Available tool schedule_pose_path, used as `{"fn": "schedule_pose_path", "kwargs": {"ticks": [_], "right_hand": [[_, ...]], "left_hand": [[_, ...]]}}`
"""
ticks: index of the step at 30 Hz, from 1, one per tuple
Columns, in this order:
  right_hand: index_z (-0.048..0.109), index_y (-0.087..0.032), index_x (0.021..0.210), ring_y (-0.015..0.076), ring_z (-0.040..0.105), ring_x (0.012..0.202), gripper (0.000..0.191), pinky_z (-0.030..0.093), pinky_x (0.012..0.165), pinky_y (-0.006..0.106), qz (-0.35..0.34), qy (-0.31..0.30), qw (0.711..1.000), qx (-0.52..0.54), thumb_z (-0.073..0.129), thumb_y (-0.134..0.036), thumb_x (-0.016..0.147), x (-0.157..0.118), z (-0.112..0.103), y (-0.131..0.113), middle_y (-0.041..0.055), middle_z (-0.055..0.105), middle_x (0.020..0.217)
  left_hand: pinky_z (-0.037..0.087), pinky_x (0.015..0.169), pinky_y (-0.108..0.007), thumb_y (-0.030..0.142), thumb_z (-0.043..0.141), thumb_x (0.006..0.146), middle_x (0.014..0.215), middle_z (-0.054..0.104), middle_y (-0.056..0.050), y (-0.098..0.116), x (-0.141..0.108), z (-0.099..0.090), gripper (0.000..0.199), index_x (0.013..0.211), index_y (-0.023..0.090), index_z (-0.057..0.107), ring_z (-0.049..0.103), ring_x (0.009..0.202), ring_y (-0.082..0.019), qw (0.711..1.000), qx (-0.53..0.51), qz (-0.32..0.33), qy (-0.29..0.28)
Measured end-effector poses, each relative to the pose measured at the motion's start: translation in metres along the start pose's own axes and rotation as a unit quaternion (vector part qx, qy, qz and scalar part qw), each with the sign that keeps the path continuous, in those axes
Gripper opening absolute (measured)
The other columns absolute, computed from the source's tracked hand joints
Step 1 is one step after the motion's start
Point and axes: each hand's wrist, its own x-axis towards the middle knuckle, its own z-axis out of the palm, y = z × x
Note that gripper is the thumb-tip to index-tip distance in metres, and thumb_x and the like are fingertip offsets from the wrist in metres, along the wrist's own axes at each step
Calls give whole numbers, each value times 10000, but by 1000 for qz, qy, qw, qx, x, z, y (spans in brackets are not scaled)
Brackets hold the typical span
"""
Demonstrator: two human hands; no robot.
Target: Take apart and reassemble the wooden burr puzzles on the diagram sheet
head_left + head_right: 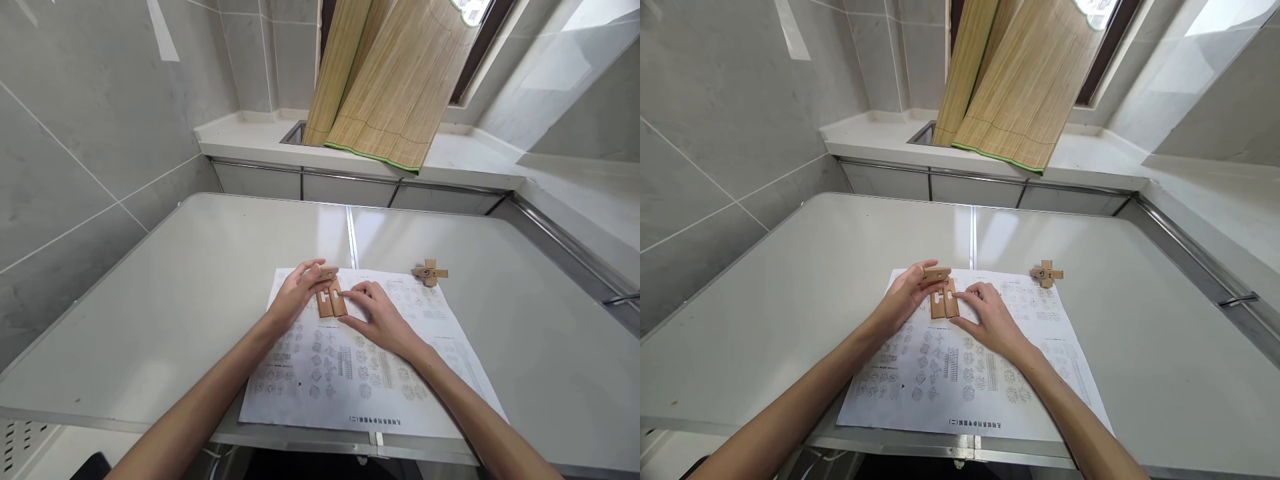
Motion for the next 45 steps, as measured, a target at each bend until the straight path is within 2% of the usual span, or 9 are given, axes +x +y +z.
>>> {"fn": "schedule_pose_path", "kwargs": {"ticks": [4,9,14,17,20,25,29,36,45], "right_hand": [[700,-304,1312,309,603,1051,338,553,862,467,1,5,1000,18,729,-413,993,1,0,1,113,651,1149],[741,-276,1204,278,605,1005,310,521,853,421,79,64,988,115,710,-490,983,5,-6,3,89,669,1122],[768,-284,1201,250,590,1006,413,480,954,425,153,96,920,347,736,-602,938,6,-17,4,66,688,1114],[798,-255,1177,228,555,852,540,487,869,415,136,52,871,470,773,-695,865,4,-21,5,43,630,856],[820,-253,1135,210,519,786,509,477,818,393,117,-4,853,509,820,-667,839,2,-21,6,26,582,777],[824,-270,1132,218,522,824,488,484,857,399,109,-24,865,490,857,-639,814,1,-22,7,43,604,864],[816,-271,1152,217,506,832,500,492,793,376,78,-43,883,462,824,-659,838,1,-29,7,65,610,947],[811,-293,1175,209,518,815,449,490,761,368,43,-58,896,437,844,-600,848,1,-37,8,56,608,965],[819,-286,1156,219,570,855,413,520,812,384,47,-66,908,412,878,-538,834,3,-34,4,48,625,937]], "left_hand": [[416,1241,-507,579,654,1010,1356,729,-159,-9,8,6,524,1325,162,671,668,1316,-307,995,-94,10,-27],[425,1244,-485,557,660,1015,1312,751,-155,-12,11,0,470,1239,150,724,687,1291,-295,993,-118,-2,-20],[427,1250,-478,573,669,1003,1289,760,-159,-12,12,1,478,1209,150,747,686,1299,-299,988,-151,-20,-12],[414,1259,-486,563,659,1011,1325,745,-171,-13,9,6,478,1218,142,748,659,1340,-314,988,-149,-23,-36],[394,1269,-494,557,659,1011,1338,739,-180,-13,6,11,476,1218,136,743,645,1356,-316,988,-145,-29,-54],[381,1265,-513,554,691,988,1380,715,-188,-13,3,12,495,1254,138,728,620,1377,-335,989,-125,-36,-67],[394,1247,-506,586,659,995,1359,724,-178,-10,3,11,514,1244,144,739,622,1363,-336,990,-109,-29,-82],[471,1152,-493,621,639,993,1286,747,-158,1,2,7,513,1206,171,764,661,1279,-339,995,-4,-33,-93],[475,1131,-498,634,685,957,1264,745,-166,6,2,5,532,1199,166,759,655,1272,-344,995,10,-40,-89]]}}
